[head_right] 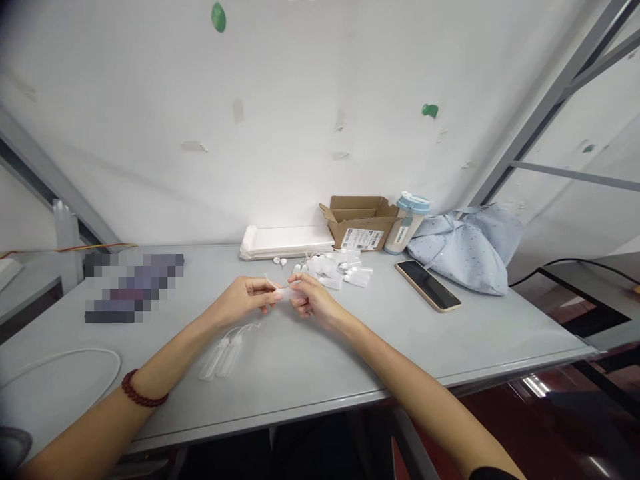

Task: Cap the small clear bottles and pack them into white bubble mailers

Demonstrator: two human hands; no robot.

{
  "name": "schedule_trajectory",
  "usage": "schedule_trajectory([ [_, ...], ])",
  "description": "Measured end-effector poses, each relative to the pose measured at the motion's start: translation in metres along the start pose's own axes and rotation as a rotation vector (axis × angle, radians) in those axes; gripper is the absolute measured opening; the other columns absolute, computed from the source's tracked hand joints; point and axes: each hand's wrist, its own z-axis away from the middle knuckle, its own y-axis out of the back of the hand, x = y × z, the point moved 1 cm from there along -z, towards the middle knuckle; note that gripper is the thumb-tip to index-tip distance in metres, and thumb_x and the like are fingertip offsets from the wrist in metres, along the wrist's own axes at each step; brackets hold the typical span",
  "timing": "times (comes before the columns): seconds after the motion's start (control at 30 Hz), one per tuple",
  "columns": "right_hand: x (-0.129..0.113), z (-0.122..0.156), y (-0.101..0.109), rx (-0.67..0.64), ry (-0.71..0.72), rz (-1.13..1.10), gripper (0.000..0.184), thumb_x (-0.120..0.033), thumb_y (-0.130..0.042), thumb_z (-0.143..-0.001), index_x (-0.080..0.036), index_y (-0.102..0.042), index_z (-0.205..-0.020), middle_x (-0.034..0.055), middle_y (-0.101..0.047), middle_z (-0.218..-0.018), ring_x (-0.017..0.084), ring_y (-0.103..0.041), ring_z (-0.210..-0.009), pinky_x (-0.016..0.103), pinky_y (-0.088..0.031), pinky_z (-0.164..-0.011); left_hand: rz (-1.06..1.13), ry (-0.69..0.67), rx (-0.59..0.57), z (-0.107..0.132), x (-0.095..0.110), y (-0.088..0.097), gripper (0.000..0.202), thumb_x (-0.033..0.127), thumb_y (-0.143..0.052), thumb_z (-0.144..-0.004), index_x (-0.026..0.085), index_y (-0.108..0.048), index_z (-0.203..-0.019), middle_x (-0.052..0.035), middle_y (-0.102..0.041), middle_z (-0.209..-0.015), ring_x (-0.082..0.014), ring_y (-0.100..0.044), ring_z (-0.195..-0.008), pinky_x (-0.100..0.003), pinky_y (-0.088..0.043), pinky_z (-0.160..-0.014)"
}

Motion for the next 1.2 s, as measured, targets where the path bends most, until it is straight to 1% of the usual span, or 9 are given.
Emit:
schedule_trajectory([
  [0.13, 0.002, -0.001, 0.001, -0.011, -0.003, 0.003, 0.020, -0.036, -0.049, -0.079, -0.024, -0.038, -0.091, -0.0112, -0.026, -0.050, 0.006, -0.017, -0.043, 0.018, -0.016, -0.043, 0.052, 0.136, -0.056, 0.001, -0.001, -0.002, 0.046, 0.057, -0.054, -0.076, 0.012, -0.064, -0.074, -0.0057, -0.062, -0.072, -0.0127, -0.055, -0.057, -0.026, -0.044, -0.052],
  [0.23, 0.004, -0.002, 0.001, -0.004, 0.032, 0.043, 0.022, -0.040, -0.050, -0.081, -0.023, -0.039, -0.089, -0.0105, -0.028, -0.052, 0.006, -0.022, -0.043, 0.019, -0.020, -0.044, 0.088, 0.161, -0.053, 0.000, 0.001, -0.004, 0.047, 0.057, -0.053, -0.077, 0.011, -0.062, -0.071, -0.0034, -0.059, -0.065, -0.0110, -0.053, -0.053, -0.024, -0.042, -0.050],
  [0.43, -0.001, -0.001, -0.002, 0.156, 0.278, 0.458, 0.029, -0.045, -0.057, -0.078, -0.019, -0.049, -0.089, -0.0057, -0.043, -0.060, 0.008, -0.038, -0.051, 0.022, -0.031, -0.049, 0.084, 0.171, 0.041, -0.002, -0.002, -0.001, 0.050, 0.057, -0.049, -0.079, 0.010, -0.060, -0.067, -0.0014, -0.055, -0.058, -0.0092, -0.049, -0.048, -0.024, -0.040, -0.051],
  [0.53, -0.001, -0.001, -0.002, 0.193, 0.323, 0.548, 0.030, -0.046, -0.054, -0.080, -0.017, -0.053, -0.084, -0.0043, -0.044, -0.061, 0.008, -0.040, -0.052, 0.023, -0.031, -0.049, 0.023, 0.127, 0.064, -0.002, -0.002, -0.001, 0.049, 0.057, -0.048, -0.080, 0.011, -0.060, -0.067, -0.0018, -0.056, -0.059, -0.0101, -0.050, -0.049, -0.025, -0.040, -0.053],
  [0.7, 0.003, -0.005, 0.001, 0.157, 0.301, 0.386, 0.033, -0.050, -0.053, -0.079, -0.018, -0.047, -0.072, -0.0071, -0.040, -0.052, 0.007, -0.034, -0.045, 0.022, -0.027, -0.045, -0.243, -0.074, 0.115, 0.003, 0.004, -0.005, 0.041, 0.049, -0.045, -0.084, 0.015, -0.060, -0.065, 0.0017, -0.051, -0.053, -0.0115, -0.049, -0.052, -0.022, -0.037, -0.051],
  [0.8, 0.005, -0.006, 0.004, 0.111, 0.254, 0.250, 0.036, -0.050, -0.055, -0.079, -0.019, -0.043, -0.067, -0.0078, -0.037, -0.051, 0.005, -0.031, -0.043, 0.021, -0.025, -0.043, -0.322, -0.172, 0.136, 0.005, 0.006, -0.007, 0.036, 0.042, -0.045, -0.085, 0.016, -0.060, -0.067, 0.0016, -0.054, -0.058, -0.0115, -0.050, -0.055, -0.022, -0.037, -0.050],
  [0.97, 0.003, -0.005, 0.005, 0.082, 0.165, 0.141, 0.038, -0.049, -0.060, -0.076, -0.019, -0.039, -0.064, -0.0096, -0.030, -0.050, 0.004, -0.025, -0.041, 0.020, -0.021, -0.042, -0.382, -0.317, 0.183, 0.003, 0.004, -0.009, 0.021, 0.031, -0.050, -0.083, 0.017, -0.063, -0.076, -0.0016, -0.063, -0.073, -0.0137, -0.055, -0.068, -0.023, -0.042, -0.062],
  [1.1, 0.000, -0.004, 0.004, 0.131, 0.140, 0.121, 0.041, -0.051, -0.060, -0.075, -0.019, -0.037, -0.062, -0.0104, -0.026, -0.048, 0.003, -0.023, -0.040, 0.020, -0.020, -0.041, -0.339, -0.340, 0.214, 0.002, 0.003, -0.012, 0.017, 0.031, -0.055, -0.080, 0.017, -0.065, -0.082, -0.0039, -0.067, -0.083, -0.0159, -0.059, -0.076, -0.026, -0.046, -0.070],
  [1.2, 0.000, -0.005, 0.002, 0.144, 0.198, 0.131, 0.039, -0.052, -0.058, -0.076, -0.019, -0.040, -0.065, -0.0100, -0.027, -0.049, 0.004, -0.026, -0.040, 0.020, -0.023, -0.041, -0.232, -0.245, 0.160, 0.001, 0.003, -0.012, 0.024, 0.038, -0.053, -0.081, 0.017, -0.064, -0.080, -0.0030, -0.067, -0.080, -0.0154, -0.060, -0.074, -0.025, -0.047, -0.070],
])
